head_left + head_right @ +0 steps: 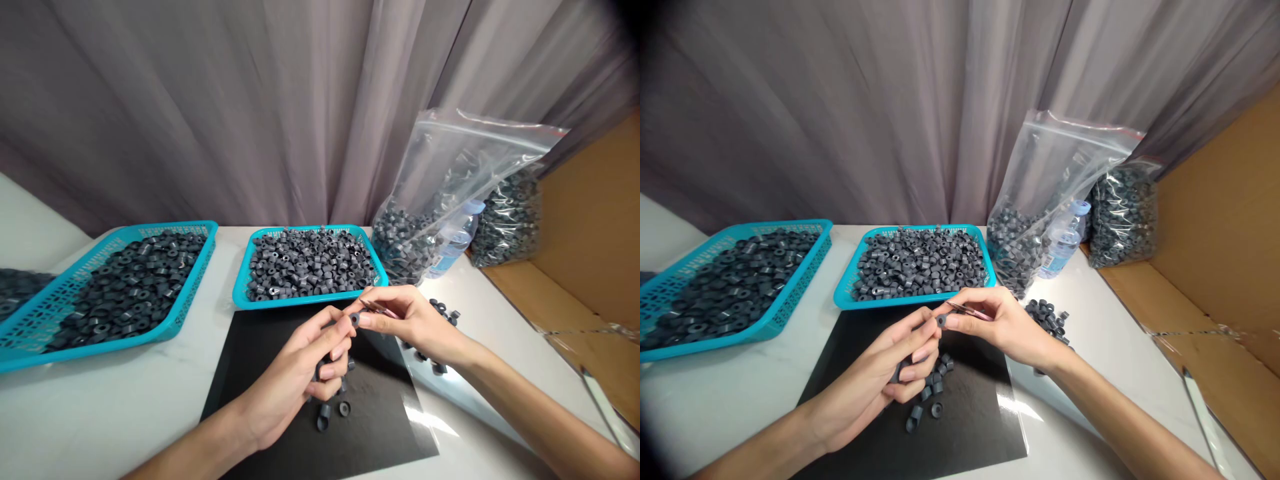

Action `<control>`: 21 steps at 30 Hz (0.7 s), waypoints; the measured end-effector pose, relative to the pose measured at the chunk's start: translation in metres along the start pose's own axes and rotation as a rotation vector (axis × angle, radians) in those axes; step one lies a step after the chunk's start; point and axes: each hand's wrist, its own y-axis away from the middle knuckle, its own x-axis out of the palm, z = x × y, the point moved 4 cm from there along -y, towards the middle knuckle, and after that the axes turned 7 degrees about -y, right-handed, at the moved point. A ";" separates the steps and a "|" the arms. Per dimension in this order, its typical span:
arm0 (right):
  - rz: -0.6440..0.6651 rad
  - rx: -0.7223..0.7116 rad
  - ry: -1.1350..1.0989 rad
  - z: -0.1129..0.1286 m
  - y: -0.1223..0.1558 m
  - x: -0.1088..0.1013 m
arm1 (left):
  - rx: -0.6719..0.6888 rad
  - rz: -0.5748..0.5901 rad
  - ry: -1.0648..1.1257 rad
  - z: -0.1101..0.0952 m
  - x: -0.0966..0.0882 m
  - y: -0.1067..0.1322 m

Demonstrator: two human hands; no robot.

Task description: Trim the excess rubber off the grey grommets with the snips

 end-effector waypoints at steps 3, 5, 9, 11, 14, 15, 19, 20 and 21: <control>-0.013 0.002 0.008 -0.001 0.000 -0.001 | 0.015 0.007 -0.006 0.001 0.000 0.000; -0.016 0.003 0.007 -0.001 0.000 0.000 | 0.022 0.007 -0.008 0.000 0.000 0.001; -0.011 -0.012 -0.003 -0.001 0.000 0.001 | 0.023 -0.002 -0.026 -0.001 0.002 0.001; -0.012 -0.015 0.000 -0.001 0.000 0.001 | 0.029 -0.001 -0.038 -0.002 0.003 0.001; -0.020 -0.014 0.003 -0.002 0.000 0.000 | 0.036 -0.007 -0.054 -0.003 0.002 0.000; -0.021 -0.011 0.001 -0.003 0.000 0.000 | 0.040 -0.013 -0.058 -0.003 0.002 0.000; -0.051 0.001 -0.014 -0.004 0.000 -0.001 | 0.095 -0.045 -0.085 -0.003 -0.001 -0.001; -0.073 0.004 -0.016 -0.004 0.000 -0.002 | 0.116 -0.056 -0.097 -0.004 -0.001 -0.001; -0.098 0.005 -0.014 -0.004 0.001 -0.003 | 0.137 -0.066 -0.111 -0.004 -0.001 -0.001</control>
